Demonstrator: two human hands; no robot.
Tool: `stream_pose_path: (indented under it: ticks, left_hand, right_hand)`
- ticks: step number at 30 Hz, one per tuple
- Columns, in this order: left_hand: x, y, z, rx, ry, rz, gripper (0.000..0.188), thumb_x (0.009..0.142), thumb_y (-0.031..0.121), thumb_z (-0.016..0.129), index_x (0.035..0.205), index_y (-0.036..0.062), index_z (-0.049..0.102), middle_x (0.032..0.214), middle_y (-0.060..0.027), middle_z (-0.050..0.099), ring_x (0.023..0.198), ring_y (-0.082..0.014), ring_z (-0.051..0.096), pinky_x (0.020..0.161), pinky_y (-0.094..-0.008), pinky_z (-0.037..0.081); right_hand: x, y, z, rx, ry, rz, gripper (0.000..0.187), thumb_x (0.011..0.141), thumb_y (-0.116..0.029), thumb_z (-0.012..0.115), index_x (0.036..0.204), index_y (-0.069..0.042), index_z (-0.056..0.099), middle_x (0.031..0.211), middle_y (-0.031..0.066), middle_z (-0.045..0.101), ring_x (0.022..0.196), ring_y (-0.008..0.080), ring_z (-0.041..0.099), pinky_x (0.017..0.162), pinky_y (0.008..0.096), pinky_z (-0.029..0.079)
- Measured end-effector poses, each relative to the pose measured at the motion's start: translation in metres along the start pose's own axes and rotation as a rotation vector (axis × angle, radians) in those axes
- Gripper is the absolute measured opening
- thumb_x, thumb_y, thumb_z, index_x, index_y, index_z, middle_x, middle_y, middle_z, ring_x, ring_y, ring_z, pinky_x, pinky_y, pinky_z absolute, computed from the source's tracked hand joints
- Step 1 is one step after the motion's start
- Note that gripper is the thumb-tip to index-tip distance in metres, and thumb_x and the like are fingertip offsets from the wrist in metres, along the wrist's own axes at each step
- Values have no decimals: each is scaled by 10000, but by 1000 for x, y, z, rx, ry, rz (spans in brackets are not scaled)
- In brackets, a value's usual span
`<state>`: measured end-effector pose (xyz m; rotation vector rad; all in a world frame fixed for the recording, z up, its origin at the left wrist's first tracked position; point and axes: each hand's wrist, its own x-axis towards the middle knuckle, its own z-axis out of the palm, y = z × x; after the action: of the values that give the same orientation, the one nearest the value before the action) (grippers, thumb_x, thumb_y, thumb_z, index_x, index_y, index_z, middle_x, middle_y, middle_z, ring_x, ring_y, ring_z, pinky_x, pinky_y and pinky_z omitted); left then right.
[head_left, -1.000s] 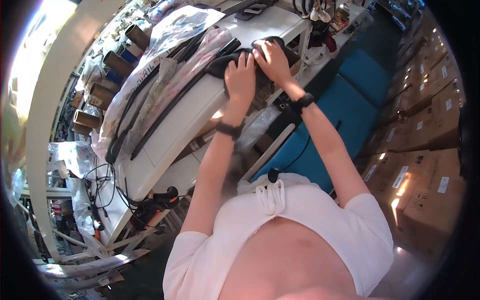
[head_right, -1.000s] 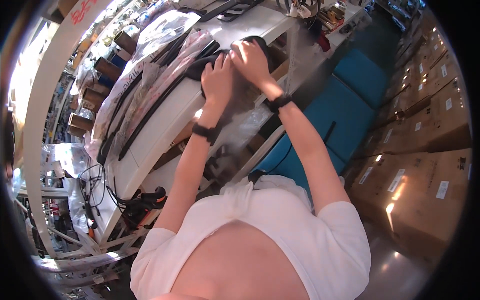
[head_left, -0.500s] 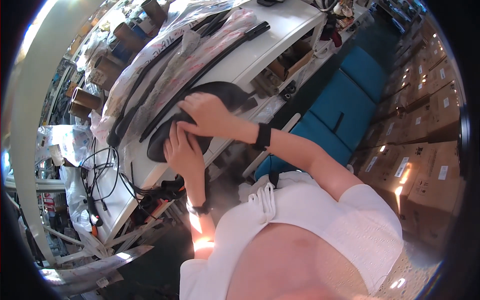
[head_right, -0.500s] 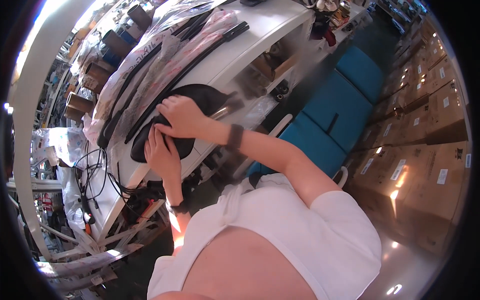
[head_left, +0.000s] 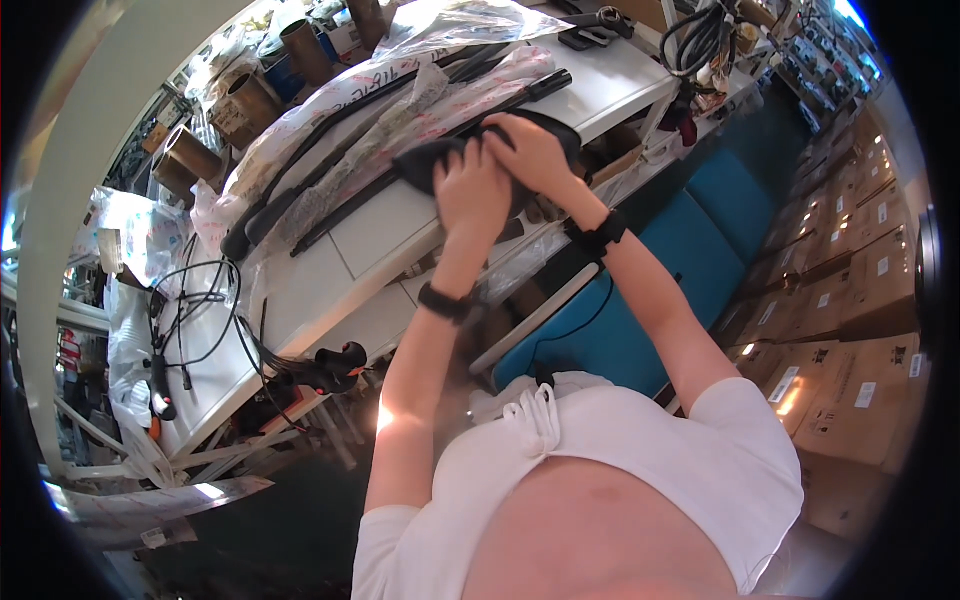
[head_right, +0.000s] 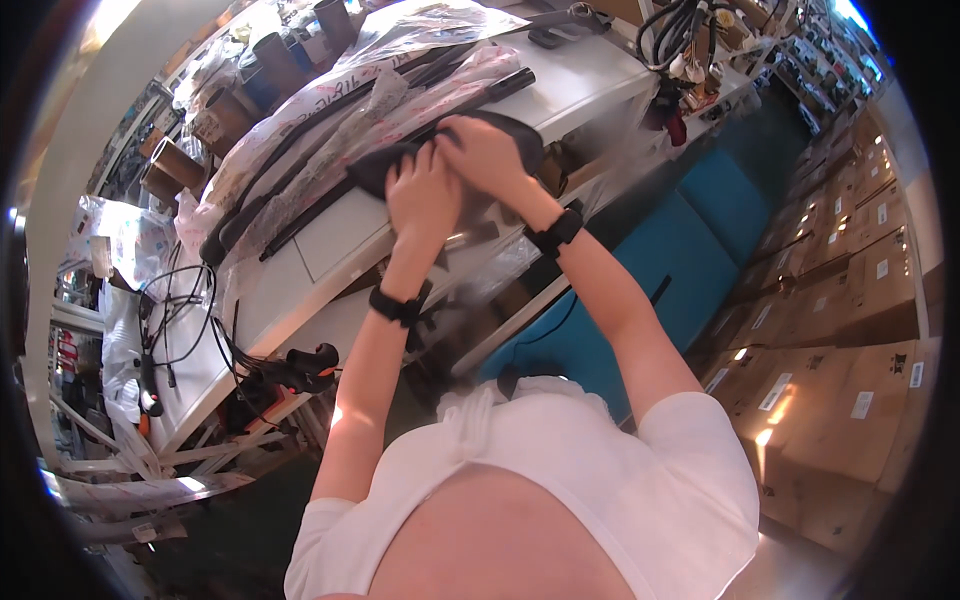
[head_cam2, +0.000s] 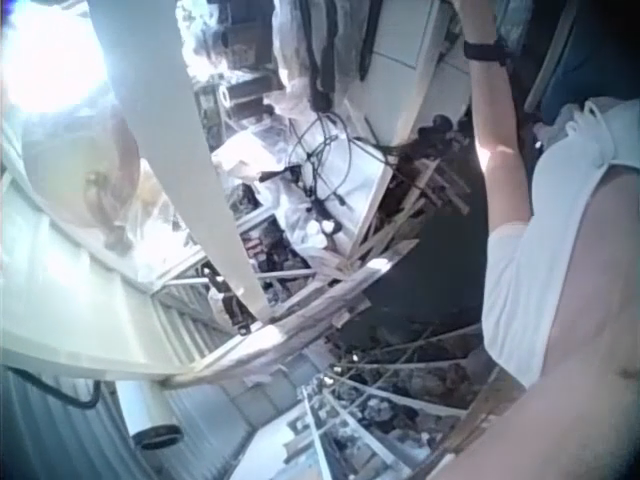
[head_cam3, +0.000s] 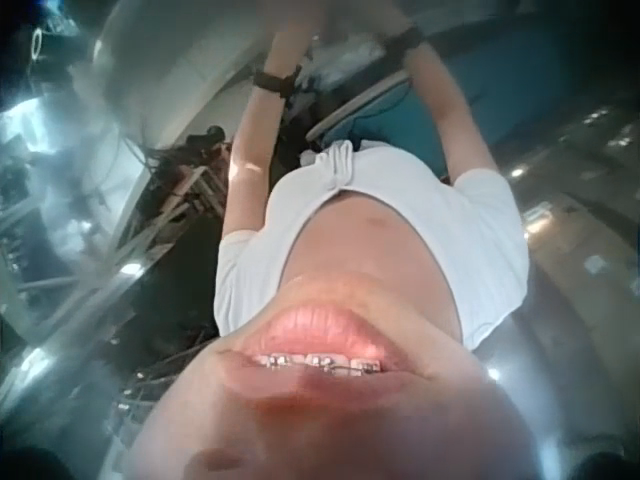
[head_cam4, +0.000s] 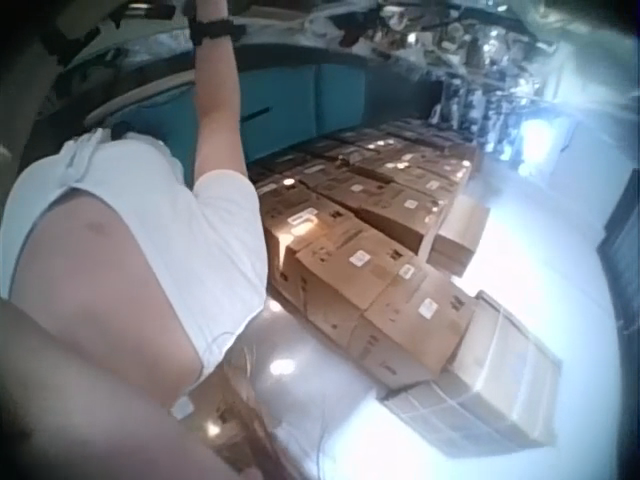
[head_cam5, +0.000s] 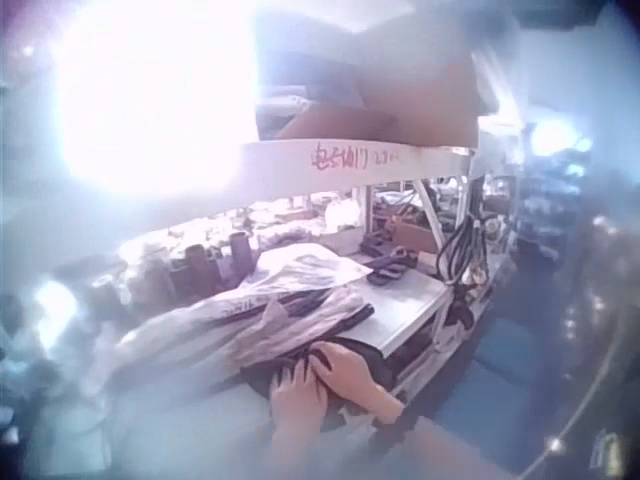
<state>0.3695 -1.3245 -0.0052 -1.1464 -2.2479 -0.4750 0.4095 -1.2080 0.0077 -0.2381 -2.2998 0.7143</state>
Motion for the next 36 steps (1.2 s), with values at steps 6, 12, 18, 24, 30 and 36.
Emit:
stream_pose_path:
  ticks: [6,12,18,24,30,36]
  left_hand:
    - [19,18,21,-20,20,28,413,800,256,508,1146,31,533,1131,-105,548,1001,-284,503,946,-442,343]
    - [-31,-4,-8,-130,52,-6,521,745,216,610,1222,64,466,1227,-83,499,923,-247,557,878,-409,407]
    - [-108,-72,-84,68,-8,-165,543,691,250,701,1175,102,503,1238,-44,491,978,-259,525,879,-378,393]
    - [-123,-90,-109,172,37,-174,515,669,174,700,1137,75,509,1219,-45,505,952,-255,531,896,-382,403]
    - [-93,-86,-89,61,-36,-47,534,635,136,712,1117,39,504,1215,-68,508,947,-276,533,904,-396,406]
    - [-43,-38,-46,65,-95,22,647,578,260,748,1142,53,507,1204,-57,495,971,-293,505,819,-368,438]
  right_hand:
    - [5,22,-3,-177,154,25,292,869,-278,479,1059,-78,573,957,139,621,894,308,585,751,344,466]
    - [-17,-7,9,-145,112,-110,307,827,-253,548,1065,-62,582,978,149,614,914,315,580,788,369,461]
    - [-35,-100,58,-63,-33,-325,417,760,-351,606,1019,-25,577,858,145,584,821,319,569,722,380,466]
    - [-37,-117,81,3,-6,-439,463,758,-399,607,1009,-10,576,836,139,576,801,317,562,759,374,460]
    - [-37,-91,60,154,-31,-396,393,751,-316,631,1002,-21,566,824,139,575,792,321,558,702,379,462]
    - [-24,-33,31,31,79,-236,357,772,-274,594,1031,-30,565,889,168,595,851,341,567,755,406,446]
